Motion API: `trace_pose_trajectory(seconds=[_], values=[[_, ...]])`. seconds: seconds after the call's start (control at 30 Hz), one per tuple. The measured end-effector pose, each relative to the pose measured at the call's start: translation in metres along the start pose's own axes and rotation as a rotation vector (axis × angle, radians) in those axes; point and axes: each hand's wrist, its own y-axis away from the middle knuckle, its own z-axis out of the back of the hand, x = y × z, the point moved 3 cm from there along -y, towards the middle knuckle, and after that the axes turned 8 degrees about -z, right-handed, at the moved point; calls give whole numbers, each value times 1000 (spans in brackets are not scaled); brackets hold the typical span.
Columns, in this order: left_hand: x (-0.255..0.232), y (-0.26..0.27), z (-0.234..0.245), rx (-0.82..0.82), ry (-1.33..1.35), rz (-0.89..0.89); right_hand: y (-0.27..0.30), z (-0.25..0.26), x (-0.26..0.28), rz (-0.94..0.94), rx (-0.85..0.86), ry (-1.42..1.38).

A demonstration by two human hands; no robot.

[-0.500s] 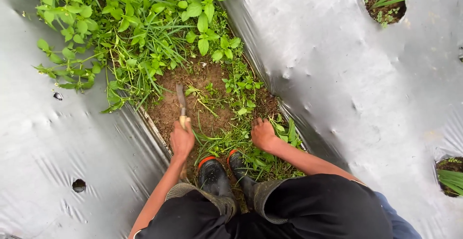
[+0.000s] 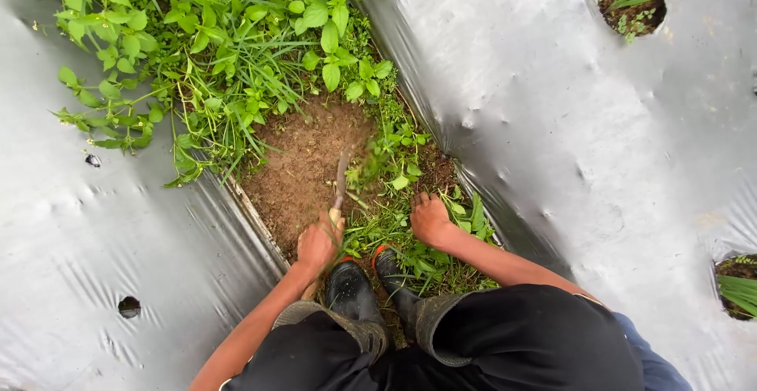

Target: The person uses a hand hoe to loosen soil and remove weeds from a narrow strip between rows of plants. They pull the uprooted weeds by hand and place them on the ground beside the cleared area.

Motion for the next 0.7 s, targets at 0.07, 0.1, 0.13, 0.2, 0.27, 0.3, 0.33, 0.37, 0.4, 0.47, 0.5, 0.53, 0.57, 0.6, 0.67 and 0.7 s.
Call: trace_pose_trajectory(seconds=[0.07,0.1,0.13,0.2,0.27,0.3,0.33,0.37,0.4,0.47,0.5,0.53,0.57,0.6,0.67,0.7], values=[[21,-16,16,-13,-83,6,1,2,-2,-7,-4,-8],[32,-23,24,-25,-167,18,3,3,-3,-9,-9,-17],[34,-31,27,-32,-168,10,6,12,-8,-18,-14,-16],[47,-34,30,-243,173,164,18,23,-7,23,-9,22],[15,-17,22,-161,74,103,2,3,-3,12,-7,8],[-2,-9,18,-85,-22,37,-5,-6,-1,-5,-9,-3],[1,-7,21,-89,-23,34,-7,-4,-2,-9,-12,-2],[2,-4,22,-16,-149,-1,-8,-3,-2,-11,-7,3],[6,4,20,61,-274,-26,-7,-3,1,-2,-1,10],[27,-3,29,18,-192,25,-10,-10,2,1,-4,10],[37,-10,35,-26,-111,67,-13,-13,0,-2,-6,9],[38,-15,28,-23,-111,69,-14,-14,-1,0,-4,7],[39,-20,21,-87,-23,102,-15,-15,-2,-2,-5,9],[41,-24,14,-148,63,136,-15,-16,-1,-3,-5,9],[15,-4,2,-88,-17,20,-3,-4,-1,-3,0,10],[-1,3,-4,-35,-95,-98,1,3,-3,-7,1,14]])
